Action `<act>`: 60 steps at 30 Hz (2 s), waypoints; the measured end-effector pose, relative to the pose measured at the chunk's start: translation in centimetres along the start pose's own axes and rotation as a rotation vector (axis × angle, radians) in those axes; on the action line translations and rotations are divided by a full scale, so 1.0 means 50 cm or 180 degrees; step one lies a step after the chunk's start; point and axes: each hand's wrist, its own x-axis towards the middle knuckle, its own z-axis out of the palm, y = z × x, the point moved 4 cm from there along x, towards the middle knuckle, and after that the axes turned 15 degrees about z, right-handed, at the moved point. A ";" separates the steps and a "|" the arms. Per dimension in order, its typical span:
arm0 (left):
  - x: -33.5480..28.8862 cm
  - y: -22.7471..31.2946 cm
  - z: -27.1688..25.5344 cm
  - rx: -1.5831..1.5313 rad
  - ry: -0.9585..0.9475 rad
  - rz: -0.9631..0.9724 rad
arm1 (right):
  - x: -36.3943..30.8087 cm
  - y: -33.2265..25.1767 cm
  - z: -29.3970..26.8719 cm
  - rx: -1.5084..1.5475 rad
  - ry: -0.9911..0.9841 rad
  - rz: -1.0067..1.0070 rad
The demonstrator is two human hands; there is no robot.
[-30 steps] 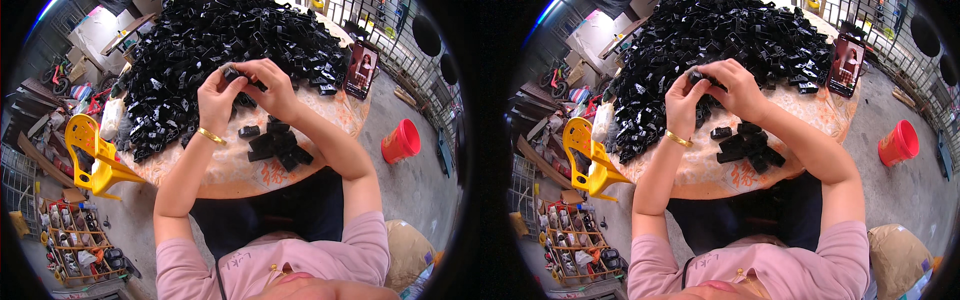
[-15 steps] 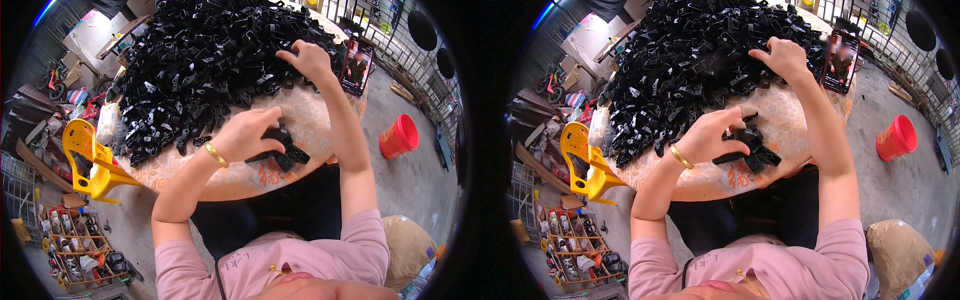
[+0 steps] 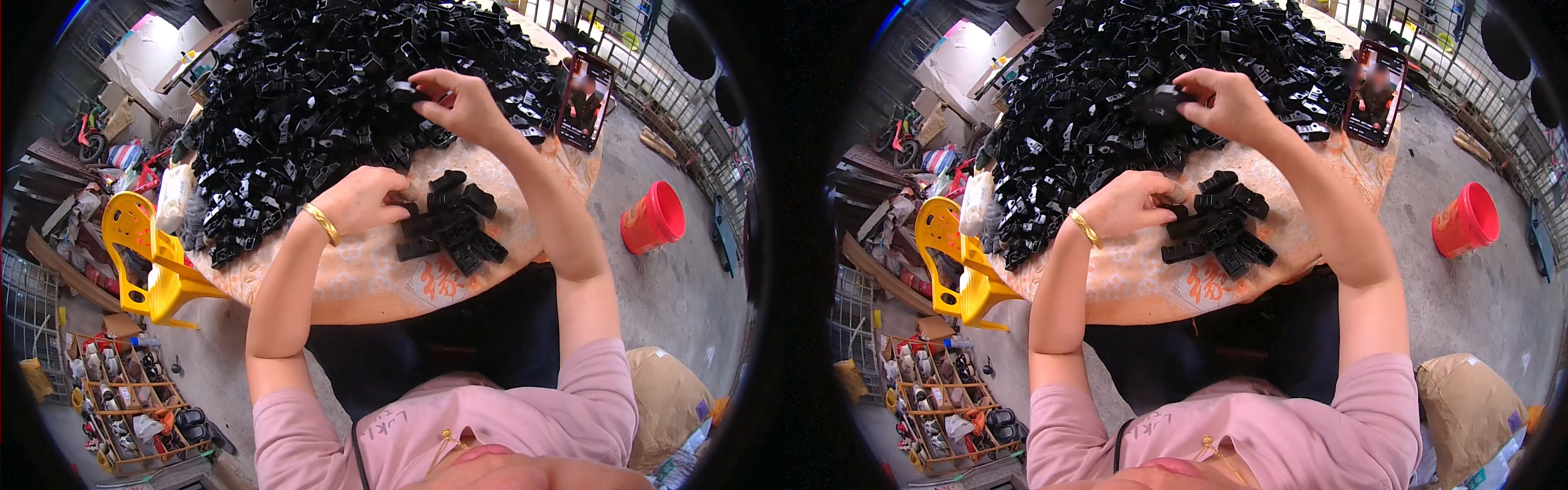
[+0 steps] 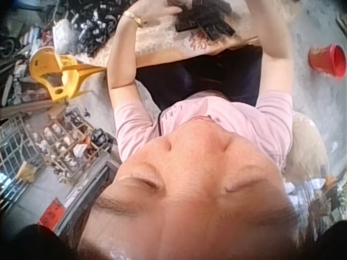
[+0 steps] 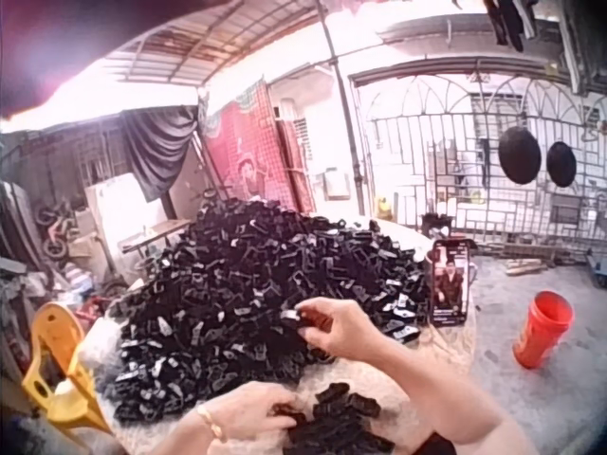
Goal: The person takes plastic parts from a pile on the table, snaps the pieces together by hand, and places the assembled components into a stack on the table.
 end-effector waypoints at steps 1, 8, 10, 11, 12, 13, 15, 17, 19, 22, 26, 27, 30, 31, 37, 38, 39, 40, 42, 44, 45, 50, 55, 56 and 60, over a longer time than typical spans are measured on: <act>0.002 0.006 0.000 0.0282 -0.0109 -0.0019 | -0.006 -0.010 0.004 0.0190 -0.0174 0.0082; -0.007 -0.011 -0.049 0.0053 0.1842 -0.0388 | -0.028 -0.040 0.031 0.0873 -0.0867 -0.0113; -0.016 -0.019 -0.064 -0.0244 0.2562 -0.0265 | -0.033 -0.044 0.046 0.0937 -0.0957 -0.0028; -0.014 -0.032 -0.067 -0.0563 0.2926 0.0163 | -0.036 -0.047 0.054 0.0885 -0.0981 0.0045; -0.015 -0.029 -0.073 -0.0968 0.2970 -0.0055 | -0.038 -0.041 0.059 0.0901 -0.0858 0.0042; -0.015 -0.025 -0.077 -0.1372 0.3005 -0.0277 | -0.039 -0.033 0.062 0.0897 -0.0849 0.0046; -0.016 -0.039 -0.074 -0.1708 0.3126 -0.0238 | -0.036 -0.027 0.067 0.1296 -0.0803 0.0159; -0.017 -0.049 -0.068 -0.2976 0.3311 0.0192 | -0.038 -0.036 0.067 0.1367 -0.0793 0.0208; -0.017 -0.051 -0.066 -0.3036 0.3386 0.0209 | -0.037 -0.035 0.066 0.1395 -0.0653 0.0258; -0.016 -0.046 -0.063 -0.2554 0.3337 0.0066 | -0.040 -0.038 0.064 0.1551 -0.0678 0.0317; -0.012 -0.022 -0.067 -0.2000 0.3515 0.0134 | -0.043 -0.042 0.059 0.1573 -0.0593 0.0243; -0.014 -0.019 -0.067 -0.1883 0.3572 0.0085 | -0.045 -0.045 0.058 0.1574 -0.0597 0.0239; -0.017 -0.014 -0.071 -0.1721 0.3633 0.0089 | -0.049 -0.055 0.055 0.1355 -0.0611 0.0179; -0.016 -0.012 -0.072 -0.1679 0.3636 0.0143 | -0.048 -0.053 0.056 0.1600 -0.0703 0.0241; -0.017 -0.017 -0.070 -0.1854 0.3669 0.0064 | -0.048 -0.056 0.054 0.1186 -0.0535 -0.0121; -0.019 -0.019 -0.068 -0.1847 0.3674 0.0058 | -0.052 -0.067 0.052 0.0726 -0.0246 -0.0417; -0.017 -0.020 -0.066 -0.1900 0.3760 0.0060 | -0.054 -0.066 0.055 0.0719 -0.0236 -0.0413; -0.015 -0.020 -0.065 -0.1953 0.3845 0.0062 | -0.059 -0.070 0.054 0.0591 0.0005 -0.0616; 0.001 0.005 -0.051 -0.2090 0.3886 0.0295 | -0.065 -0.079 0.054 0.0350 0.0325 -0.1010; 0.006 0.018 -0.048 -0.1730 0.3850 0.0500 | -0.072 -0.086 0.058 0.0366 0.0351 -0.0949; 0.004 0.017 -0.050 -0.1725 0.3852 0.0495 | -0.074 -0.093 0.059 0.0388 0.0365 -0.0898; -0.005 0.009 -0.059 -0.1712 0.3529 0.0428 | -0.046 -0.041 0.078 0.0985 -0.1047 0.0787; 0.009 0.032 -0.052 -0.1564 0.2268 0.0048 | -0.015 -0.001 0.016 0.0773 -0.2016 0.0630; 0.017 0.032 -0.030 -0.1484 0.1904 0.0247 | 0.001 0.013 -0.018 -0.0142 -0.1216 0.0305; 0.033 0.045 0.016 -0.0928 0.0733 0.0232 | 0.016 0.022 -0.087 -0.2639 0.0220 0.0941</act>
